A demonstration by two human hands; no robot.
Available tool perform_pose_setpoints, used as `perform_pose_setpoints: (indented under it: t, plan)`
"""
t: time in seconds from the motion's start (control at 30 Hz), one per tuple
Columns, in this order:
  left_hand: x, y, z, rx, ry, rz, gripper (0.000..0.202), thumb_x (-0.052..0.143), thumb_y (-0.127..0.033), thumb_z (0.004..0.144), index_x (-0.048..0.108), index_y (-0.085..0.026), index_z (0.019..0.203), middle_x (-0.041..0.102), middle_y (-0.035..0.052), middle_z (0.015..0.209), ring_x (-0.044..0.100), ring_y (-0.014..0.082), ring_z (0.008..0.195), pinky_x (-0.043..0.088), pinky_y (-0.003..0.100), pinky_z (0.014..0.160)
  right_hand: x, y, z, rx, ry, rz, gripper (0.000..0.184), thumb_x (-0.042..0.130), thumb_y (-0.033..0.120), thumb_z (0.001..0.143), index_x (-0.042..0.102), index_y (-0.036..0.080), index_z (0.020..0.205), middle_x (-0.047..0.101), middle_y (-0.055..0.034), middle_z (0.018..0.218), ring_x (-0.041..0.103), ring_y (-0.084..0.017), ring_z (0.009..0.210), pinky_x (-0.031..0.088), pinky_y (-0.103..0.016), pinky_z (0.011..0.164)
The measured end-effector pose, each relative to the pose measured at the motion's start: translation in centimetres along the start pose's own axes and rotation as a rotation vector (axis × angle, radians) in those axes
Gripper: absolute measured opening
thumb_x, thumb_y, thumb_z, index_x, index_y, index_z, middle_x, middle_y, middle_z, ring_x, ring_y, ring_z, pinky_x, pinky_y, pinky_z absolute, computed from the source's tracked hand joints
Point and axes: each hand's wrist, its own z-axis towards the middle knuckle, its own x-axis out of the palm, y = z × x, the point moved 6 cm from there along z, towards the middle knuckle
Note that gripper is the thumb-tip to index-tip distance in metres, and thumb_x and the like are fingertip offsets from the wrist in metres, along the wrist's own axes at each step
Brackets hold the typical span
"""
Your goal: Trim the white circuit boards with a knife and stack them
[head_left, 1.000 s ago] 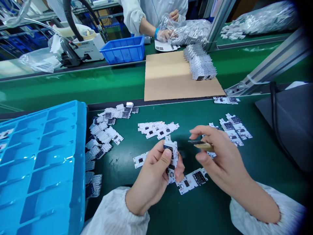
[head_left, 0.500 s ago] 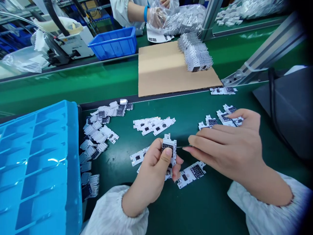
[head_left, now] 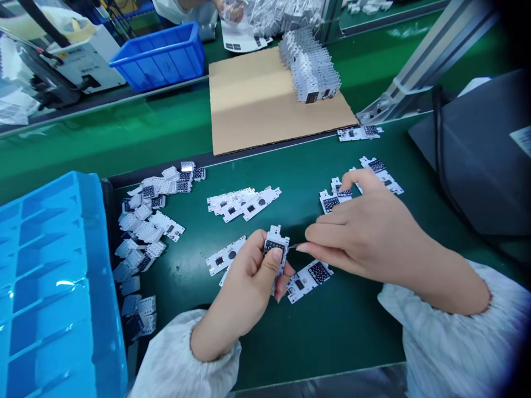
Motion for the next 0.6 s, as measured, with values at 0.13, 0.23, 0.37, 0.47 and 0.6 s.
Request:
perform_pose_setpoints:
  t: [0.13,0.23,0.37,0.47,0.6]
  plan:
    - [-0.1,-0.1,0.3,0.021,-0.027,-0.093,0.02,0.05,-0.034,0.088,0.043,-0.017,0.079,0.053,-0.0037,0.062,0.043,0.0048,0.046,0.035,0.019,0.045,-0.5,-0.5,-0.1,0.036,-0.009,-0.075,0.039,0.039,0.031,0.095,0.049,0.018,0.059,0.048,0.0064,0.046,0.036,-0.007,0.044,0.026,-0.04,0.077]
    - [-0.6,-0.4,0.5,0.042,-0.084,-0.203,0.017,0.046,-0.028,0.09,0.044,-0.016,0.079,0.053,-0.0029,0.062,0.041,0.0044,0.046,0.034,0.017,0.043,-2.4,-1.5,-0.7,0.099,-0.169,-0.178,0.025,0.049,0.031,0.091,0.057,0.019,0.071,0.056,0.0046,0.053,0.045,-0.009,0.048,0.026,-0.039,0.078]
    - [-1.0,-0.4,0.6,0.028,-0.085,-0.266,0.018,0.043,-0.025,0.091,0.046,-0.015,0.077,0.054,-0.0014,0.064,0.041,0.0042,0.047,0.036,0.017,0.044,-3.5,-3.2,-1.4,0.41,-0.375,-0.047,0.025,0.05,0.034,0.09,0.058,0.019,0.073,0.055,0.0042,0.054,0.044,-0.008,0.046,0.032,-0.035,0.07]
    - [-0.7,-0.3,0.6,0.01,-0.038,-0.297,0.012,0.043,-0.023,0.091,0.046,-0.015,0.082,0.057,0.0004,0.07,0.048,0.0064,0.052,0.042,0.021,0.05,-0.6,-3.1,-0.8,0.59,-0.216,0.349,0.026,0.053,0.044,0.086,0.058,0.02,0.078,0.057,0.003,0.059,0.046,-0.01,0.047,0.034,-0.027,0.052]
    - [-0.3,-0.6,0.5,0.086,-0.016,-0.241,0.006,0.045,-0.022,0.089,0.044,-0.016,0.087,0.054,-0.0014,0.071,0.047,0.0066,0.054,0.042,0.021,0.051,3.1,-1.2,0.0,0.706,0.024,0.758,0.019,0.054,0.039,0.082,0.059,0.021,0.088,0.06,0.0023,0.066,0.05,-0.01,0.053,0.036,-0.02,0.045]
